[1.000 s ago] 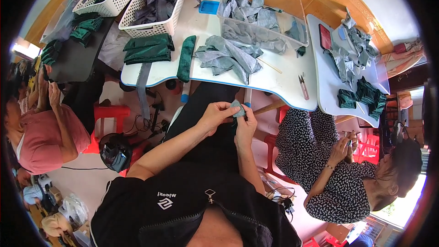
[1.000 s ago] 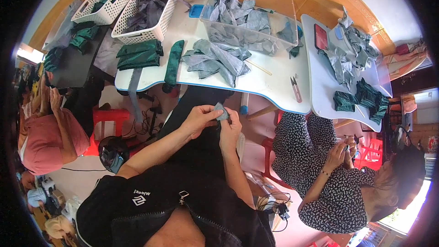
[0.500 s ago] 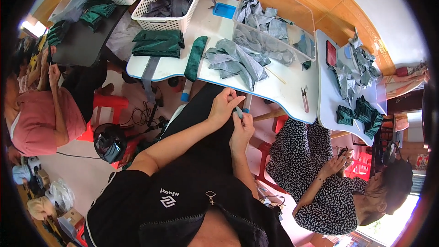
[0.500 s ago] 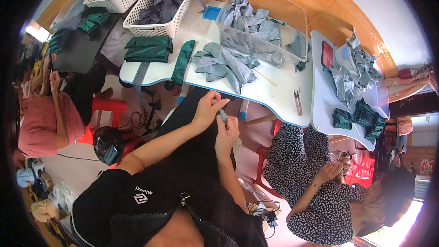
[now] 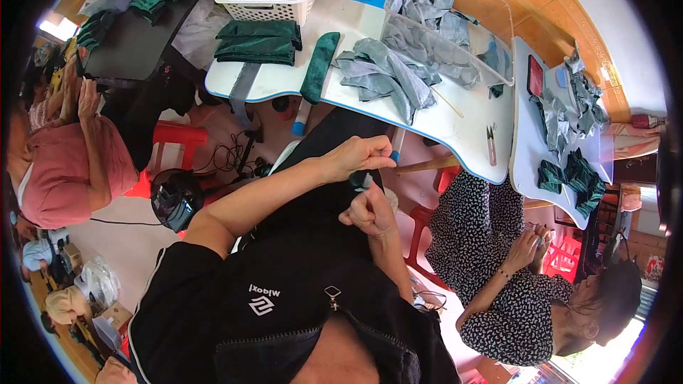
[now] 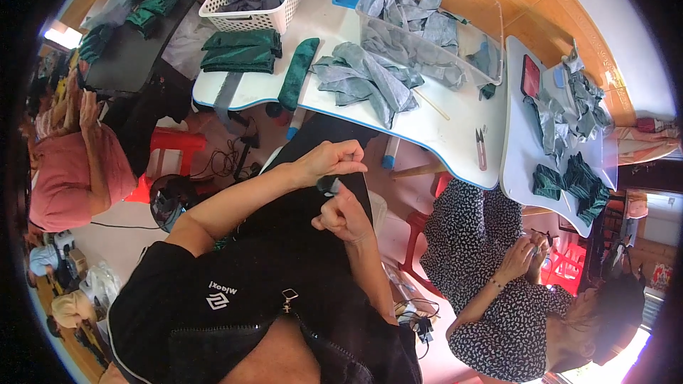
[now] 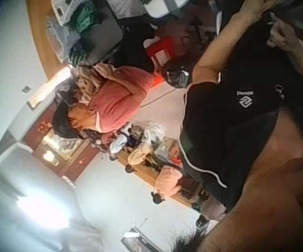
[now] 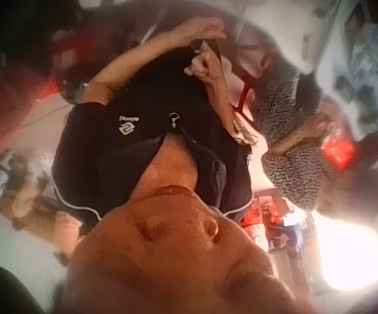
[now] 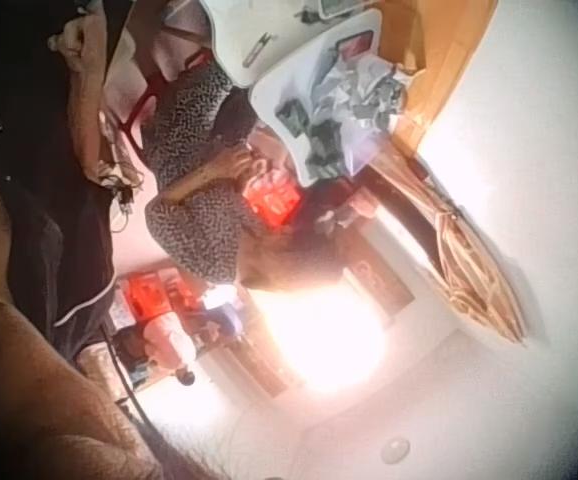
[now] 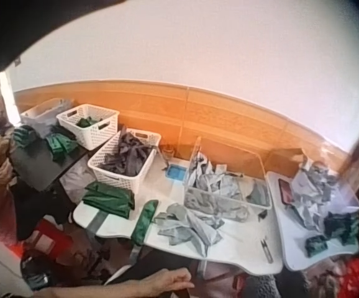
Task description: Assembling small fabric components by folding and inserting pieces using a wooden stick tool.
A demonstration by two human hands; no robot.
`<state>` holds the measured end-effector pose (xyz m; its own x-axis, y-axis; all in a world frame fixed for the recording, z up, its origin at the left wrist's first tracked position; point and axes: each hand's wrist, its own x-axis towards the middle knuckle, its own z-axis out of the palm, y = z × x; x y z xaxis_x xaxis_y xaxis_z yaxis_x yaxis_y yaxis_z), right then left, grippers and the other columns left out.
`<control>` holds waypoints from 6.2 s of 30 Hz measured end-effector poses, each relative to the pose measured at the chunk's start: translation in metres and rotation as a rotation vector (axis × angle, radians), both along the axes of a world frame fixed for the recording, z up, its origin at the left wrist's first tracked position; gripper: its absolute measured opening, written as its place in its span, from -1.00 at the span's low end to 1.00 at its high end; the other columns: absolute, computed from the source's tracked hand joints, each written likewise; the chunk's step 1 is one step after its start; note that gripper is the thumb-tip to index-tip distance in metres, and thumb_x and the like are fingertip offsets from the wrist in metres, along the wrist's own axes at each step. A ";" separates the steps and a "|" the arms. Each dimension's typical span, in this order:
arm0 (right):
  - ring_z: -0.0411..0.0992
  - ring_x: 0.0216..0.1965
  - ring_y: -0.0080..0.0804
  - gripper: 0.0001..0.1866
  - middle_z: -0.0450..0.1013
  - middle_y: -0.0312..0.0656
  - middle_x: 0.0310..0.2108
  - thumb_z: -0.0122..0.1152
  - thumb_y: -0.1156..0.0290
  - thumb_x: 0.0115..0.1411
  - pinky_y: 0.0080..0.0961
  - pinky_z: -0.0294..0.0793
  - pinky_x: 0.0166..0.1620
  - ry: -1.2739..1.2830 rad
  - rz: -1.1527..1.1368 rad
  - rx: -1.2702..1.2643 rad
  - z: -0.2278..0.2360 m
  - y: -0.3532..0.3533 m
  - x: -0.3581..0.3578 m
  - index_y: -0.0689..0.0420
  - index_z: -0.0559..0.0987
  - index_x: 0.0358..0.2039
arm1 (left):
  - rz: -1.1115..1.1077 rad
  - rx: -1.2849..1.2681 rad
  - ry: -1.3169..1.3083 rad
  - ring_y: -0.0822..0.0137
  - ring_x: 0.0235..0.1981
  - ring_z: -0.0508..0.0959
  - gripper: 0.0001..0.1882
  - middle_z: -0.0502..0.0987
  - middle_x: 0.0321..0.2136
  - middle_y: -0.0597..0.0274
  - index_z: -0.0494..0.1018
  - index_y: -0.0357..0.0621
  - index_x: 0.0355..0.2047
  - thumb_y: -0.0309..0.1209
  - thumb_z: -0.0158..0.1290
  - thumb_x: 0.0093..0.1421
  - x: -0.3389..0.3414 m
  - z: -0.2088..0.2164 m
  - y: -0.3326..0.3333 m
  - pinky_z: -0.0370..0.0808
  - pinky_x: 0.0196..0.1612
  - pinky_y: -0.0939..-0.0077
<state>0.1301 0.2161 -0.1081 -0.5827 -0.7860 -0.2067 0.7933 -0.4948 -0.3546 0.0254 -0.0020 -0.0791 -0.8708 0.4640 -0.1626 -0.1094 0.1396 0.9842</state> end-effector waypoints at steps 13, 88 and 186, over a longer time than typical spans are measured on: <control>0.22 -0.55 -0.61 -0.07 0.27 -0.47 -0.45 -0.15 -0.53 0.91 -0.12 0.49 0.13 -0.014 -0.215 -0.211 0.023 0.023 -0.050 0.03 0.45 0.76 | 0.209 0.127 0.086 0.37 -0.01 0.81 -0.64 0.86 0.09 0.19 0.96 -0.12 0.29 -0.48 0.61 0.54 0.008 0.035 -0.019 0.71 0.06 0.43; 0.84 0.04 -0.21 -0.78 0.87 -0.06 0.12 0.67 0.41 0.63 -0.32 0.84 0.14 0.901 -0.814 1.369 0.138 0.060 -0.222 0.26 0.91 0.13 | 0.576 0.902 -0.562 0.19 0.09 0.84 -0.67 0.83 0.09 0.18 0.72 -0.07 0.28 -0.12 0.09 0.97 -0.174 0.099 0.094 0.85 0.14 0.02; 0.67 0.12 -0.52 -0.59 0.69 -0.26 0.13 0.30 0.80 0.56 -0.52 0.68 0.20 0.364 -0.958 0.812 0.055 0.035 -0.120 0.24 0.76 0.33 | 0.385 0.496 -0.525 0.49 -0.17 0.82 -0.78 0.87 -0.10 0.36 0.84 -0.13 -0.04 -0.27 0.62 0.63 -0.025 0.059 0.085 0.83 -0.16 0.45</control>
<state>0.0103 0.2512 -0.0535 -0.9605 0.2433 -0.1354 0.0431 -0.3506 -0.9355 0.0003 0.0827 -0.0203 -0.8516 0.2728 -0.4477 -0.5243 -0.4402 0.7289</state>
